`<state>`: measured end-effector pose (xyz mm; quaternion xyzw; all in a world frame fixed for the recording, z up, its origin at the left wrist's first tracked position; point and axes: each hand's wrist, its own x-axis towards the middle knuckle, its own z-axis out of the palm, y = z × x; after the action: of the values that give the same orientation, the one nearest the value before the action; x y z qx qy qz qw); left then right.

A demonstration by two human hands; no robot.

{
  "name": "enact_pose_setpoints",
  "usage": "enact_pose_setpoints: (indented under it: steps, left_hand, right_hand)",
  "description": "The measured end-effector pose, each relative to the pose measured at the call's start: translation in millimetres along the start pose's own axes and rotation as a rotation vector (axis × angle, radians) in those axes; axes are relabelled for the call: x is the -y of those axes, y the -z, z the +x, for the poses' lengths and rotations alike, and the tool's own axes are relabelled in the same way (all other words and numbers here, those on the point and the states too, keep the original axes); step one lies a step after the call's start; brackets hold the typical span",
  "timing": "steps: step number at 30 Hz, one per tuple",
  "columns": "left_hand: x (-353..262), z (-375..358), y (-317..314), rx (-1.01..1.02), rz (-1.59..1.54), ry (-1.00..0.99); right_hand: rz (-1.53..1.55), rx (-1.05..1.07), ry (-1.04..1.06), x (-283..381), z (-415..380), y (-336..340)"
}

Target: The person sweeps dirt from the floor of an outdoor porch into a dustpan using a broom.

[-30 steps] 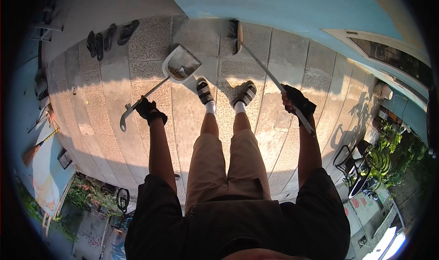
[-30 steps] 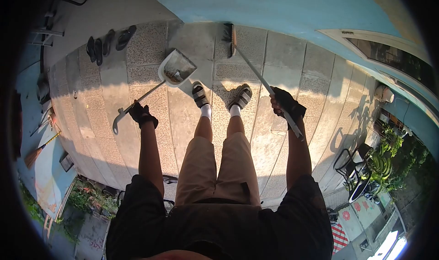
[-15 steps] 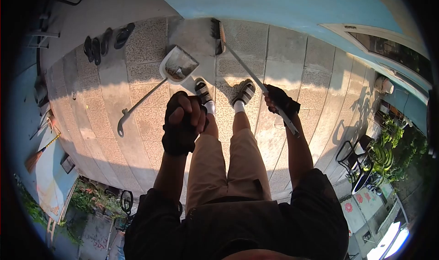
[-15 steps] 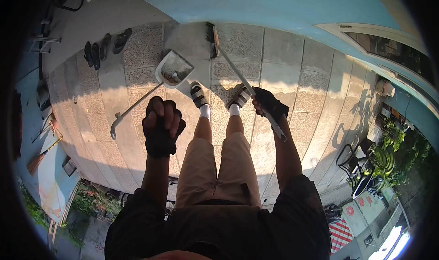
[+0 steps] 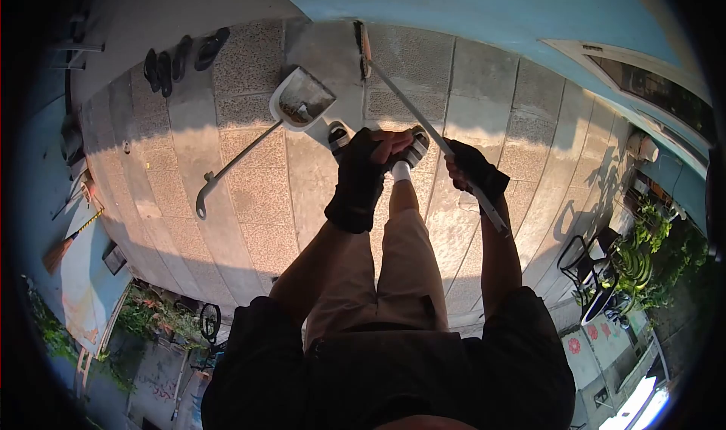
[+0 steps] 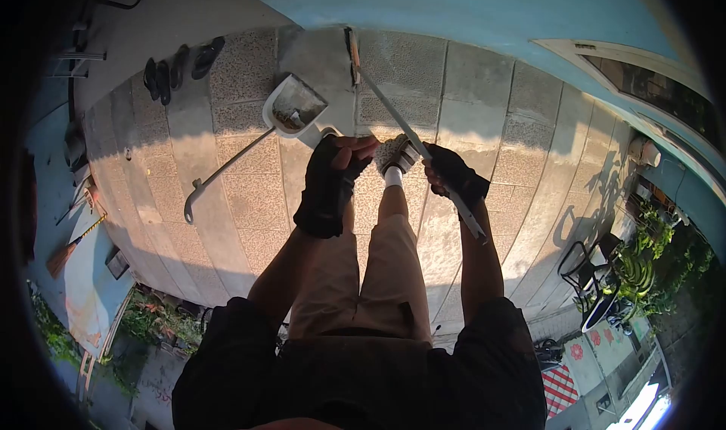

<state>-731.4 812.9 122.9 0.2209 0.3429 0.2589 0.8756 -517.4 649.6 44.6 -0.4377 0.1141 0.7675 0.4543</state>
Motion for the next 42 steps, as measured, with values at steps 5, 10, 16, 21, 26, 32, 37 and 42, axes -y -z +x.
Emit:
enact_pose_setpoints:
  steps: [5, 10, 16, 21, 26, 32, 37, 42]
  left_hand:
    - [25.3, 10.0, 243.4, -1.110, 0.195, 0.128]
    - [-36.4, -10.2, 222.7, -1.377, 0.274, 0.147]
    - [-61.2, -11.1, 282.9, -1.312, 0.280, -0.163]
    - [-54.0, -4.7, 362.8, -1.235, 0.153, -0.330]
    - [-46.1, -4.4, 376.0, -1.309, 0.657, -0.235]
    - [-30.3, -9.7, 335.9, -1.309, 0.963, -0.441]
    - [-14.4, -13.8, 343.8, -1.292, 0.831, -0.528]
    - [-20.2, -12.8, 313.7, -1.305, 0.650, -0.375]
  right_hand:
    - [0.392, 0.326, 0.018, -5.1, 44.4, 18.9]
    - [0.594, 0.187, 0.159, -34.2, 38.0, 63.1]
    - [0.560, 0.107, 0.076, -29.7, -8.5, 14.2]
    - [0.633, 0.193, 0.021, -35.7, 43.5, 10.9]
    - [0.534, 0.143, 0.110, -47.3, 61.4, 29.4]
    - [0.330, -0.085, 0.049, -58.9, -21.0, 6.5]
    - [0.259, -0.057, -0.150, -67.9, -31.7, -9.3]
    - [0.345, -0.071, -0.130, -47.4, 50.6, -10.7]
